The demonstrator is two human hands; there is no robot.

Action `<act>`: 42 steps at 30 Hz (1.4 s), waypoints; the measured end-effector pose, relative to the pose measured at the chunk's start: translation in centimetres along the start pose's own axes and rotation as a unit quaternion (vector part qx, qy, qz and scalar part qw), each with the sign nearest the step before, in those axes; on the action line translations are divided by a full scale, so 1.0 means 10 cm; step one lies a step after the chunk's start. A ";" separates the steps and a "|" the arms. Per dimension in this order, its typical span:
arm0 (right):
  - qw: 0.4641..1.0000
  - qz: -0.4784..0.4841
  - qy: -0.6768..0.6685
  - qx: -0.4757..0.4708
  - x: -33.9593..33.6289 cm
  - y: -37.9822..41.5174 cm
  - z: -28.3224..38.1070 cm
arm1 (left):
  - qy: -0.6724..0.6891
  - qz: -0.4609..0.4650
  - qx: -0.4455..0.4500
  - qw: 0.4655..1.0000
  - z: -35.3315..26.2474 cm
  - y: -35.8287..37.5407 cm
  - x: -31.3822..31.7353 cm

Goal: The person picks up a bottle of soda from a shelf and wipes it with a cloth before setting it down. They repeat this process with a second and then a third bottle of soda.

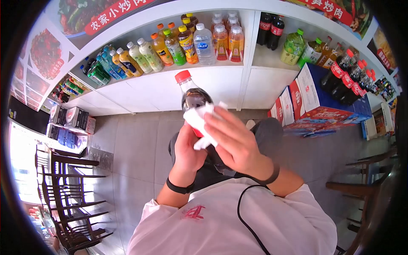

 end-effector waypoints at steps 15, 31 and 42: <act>0.996 0.074 -0.045 0.020 0.07 0.82 0.00 | -0.124 0.011 0.000 0.992 0.01 -0.16 -0.36; 0.997 -0.074 -0.013 0.018 -0.16 0.03 -0.16 | -0.008 0.076 -0.051 0.996 -0.05 -0.14 0.11; 0.999 -0.009 -0.048 0.007 0.07 0.51 0.09 | -0.055 0.032 0.035 0.997 -0.24 -0.19 0.03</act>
Point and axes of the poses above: each hand's wrist, its own y-axis away from the middle knuckle, its own x-axis out of the palm, z = x × y, the point moved 5 cm from there along -y, towards the middle knuckle, and after that the axes turned 8 degrees about -y, right-handed, at the moved point
